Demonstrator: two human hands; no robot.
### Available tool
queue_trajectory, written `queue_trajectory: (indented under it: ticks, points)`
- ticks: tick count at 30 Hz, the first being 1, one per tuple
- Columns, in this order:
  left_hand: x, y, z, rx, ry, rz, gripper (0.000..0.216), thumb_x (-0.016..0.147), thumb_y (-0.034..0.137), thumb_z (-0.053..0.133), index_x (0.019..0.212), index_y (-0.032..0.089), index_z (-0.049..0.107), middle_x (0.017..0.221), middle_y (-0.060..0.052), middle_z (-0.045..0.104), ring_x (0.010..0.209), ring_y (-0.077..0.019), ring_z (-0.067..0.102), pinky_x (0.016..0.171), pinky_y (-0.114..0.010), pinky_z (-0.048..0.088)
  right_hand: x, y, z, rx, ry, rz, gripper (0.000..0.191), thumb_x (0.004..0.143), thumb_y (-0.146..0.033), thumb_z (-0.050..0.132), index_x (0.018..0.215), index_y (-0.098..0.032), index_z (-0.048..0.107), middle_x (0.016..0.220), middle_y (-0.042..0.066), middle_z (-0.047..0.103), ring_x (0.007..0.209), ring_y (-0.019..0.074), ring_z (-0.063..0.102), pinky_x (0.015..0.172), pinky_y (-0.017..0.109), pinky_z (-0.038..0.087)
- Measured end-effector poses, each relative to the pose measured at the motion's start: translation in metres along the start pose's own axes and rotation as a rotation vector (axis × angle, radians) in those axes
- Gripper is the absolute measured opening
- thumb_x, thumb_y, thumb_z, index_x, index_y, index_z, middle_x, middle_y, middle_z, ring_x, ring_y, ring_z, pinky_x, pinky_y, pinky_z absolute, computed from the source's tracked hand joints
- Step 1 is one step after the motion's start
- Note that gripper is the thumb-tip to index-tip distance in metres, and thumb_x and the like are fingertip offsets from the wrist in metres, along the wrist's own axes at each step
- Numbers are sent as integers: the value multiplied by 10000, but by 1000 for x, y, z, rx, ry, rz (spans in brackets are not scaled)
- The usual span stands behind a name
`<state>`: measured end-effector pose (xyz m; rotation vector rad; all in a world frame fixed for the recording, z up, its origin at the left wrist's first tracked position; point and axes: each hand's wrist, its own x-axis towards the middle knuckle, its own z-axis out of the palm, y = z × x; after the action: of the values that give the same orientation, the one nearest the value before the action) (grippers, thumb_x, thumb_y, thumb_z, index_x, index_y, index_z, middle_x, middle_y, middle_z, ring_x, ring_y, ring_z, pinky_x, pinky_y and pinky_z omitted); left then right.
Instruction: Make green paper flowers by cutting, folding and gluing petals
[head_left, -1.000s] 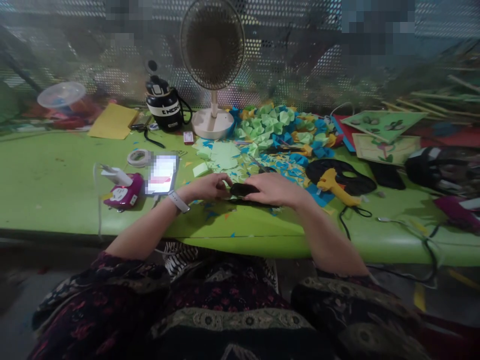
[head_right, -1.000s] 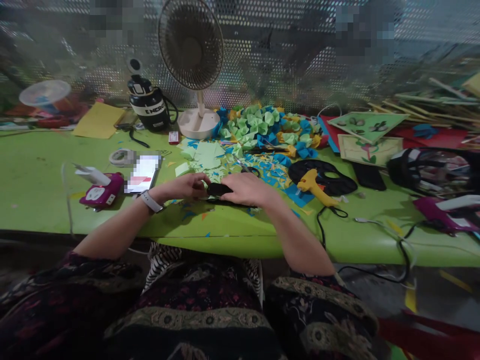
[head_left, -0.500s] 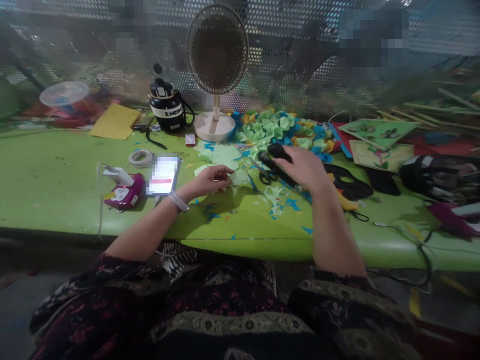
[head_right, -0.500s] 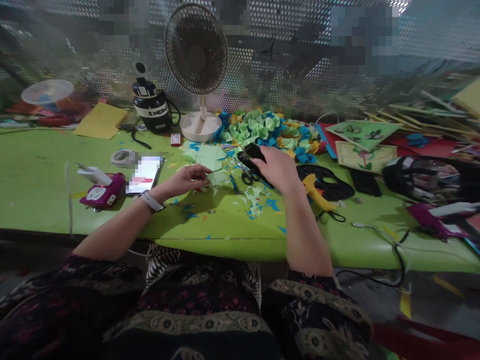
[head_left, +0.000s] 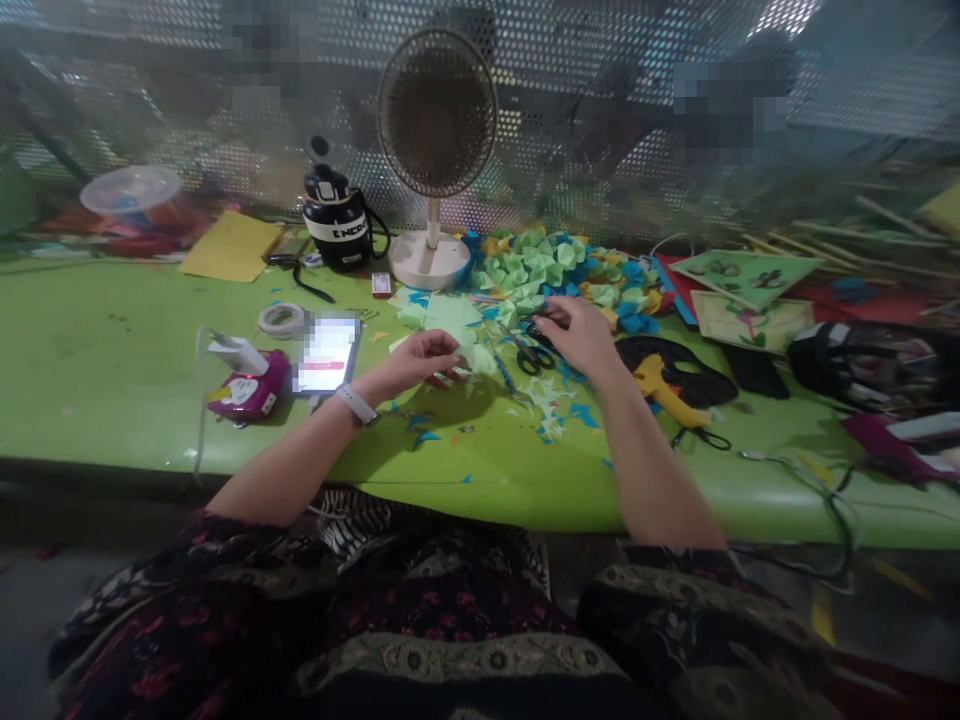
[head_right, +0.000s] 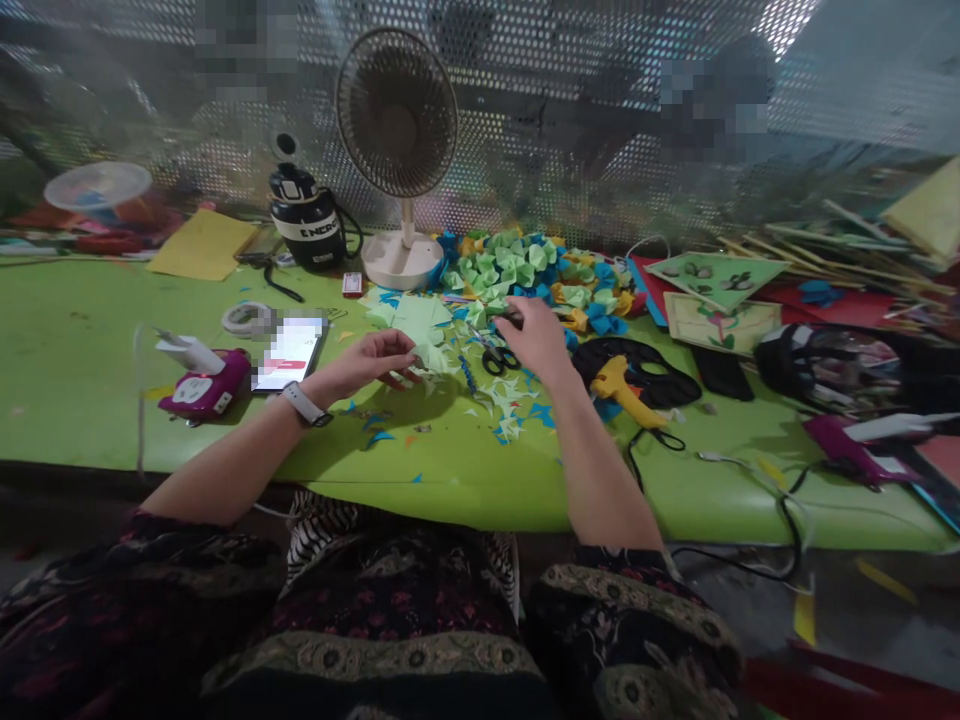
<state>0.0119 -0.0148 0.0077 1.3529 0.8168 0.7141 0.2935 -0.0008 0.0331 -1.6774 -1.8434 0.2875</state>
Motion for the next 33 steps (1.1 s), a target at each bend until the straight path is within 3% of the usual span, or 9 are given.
queue_trajectory:
  ticks: [3,5,10,25,33]
  points:
    - [-1,0,0,-2,3,24,246,828,295,710,957,165,546,903,-54,709,783,-147,718,638,-254,570,-13,-26,2,415,-353,-12,363,804,-452,669,1026,-170,720,960,102,747,922,248,694,885,425,545]
    - [-1,0,0,4,11,49,227,842,296,703,954,156,564,881,-51,706,783,-140,712,651,-252,576,-20,-39,4,573,-452,12,340,761,-458,710,946,-174,735,916,86,756,891,234,700,864,403,556]
    - [0,0,0,14,16,96,219,846,303,703,950,143,597,865,-34,687,773,-122,695,688,-261,591,-26,-49,7,629,-519,47,333,701,-406,769,942,-175,755,867,59,760,815,200,696,825,371,557]
    - [0,-3,5,40,17,99,234,849,335,698,945,138,615,894,-54,712,843,-144,715,673,-234,565,-32,-54,17,620,-608,7,244,732,-328,695,910,-164,723,797,24,729,729,148,643,757,307,517]
    - [-1,-5,10,86,23,177,338,832,292,712,1117,138,614,799,-32,716,746,-121,690,708,-262,562,-35,-58,31,697,-573,87,379,711,-211,679,1086,-158,663,926,52,710,851,161,637,820,317,503]
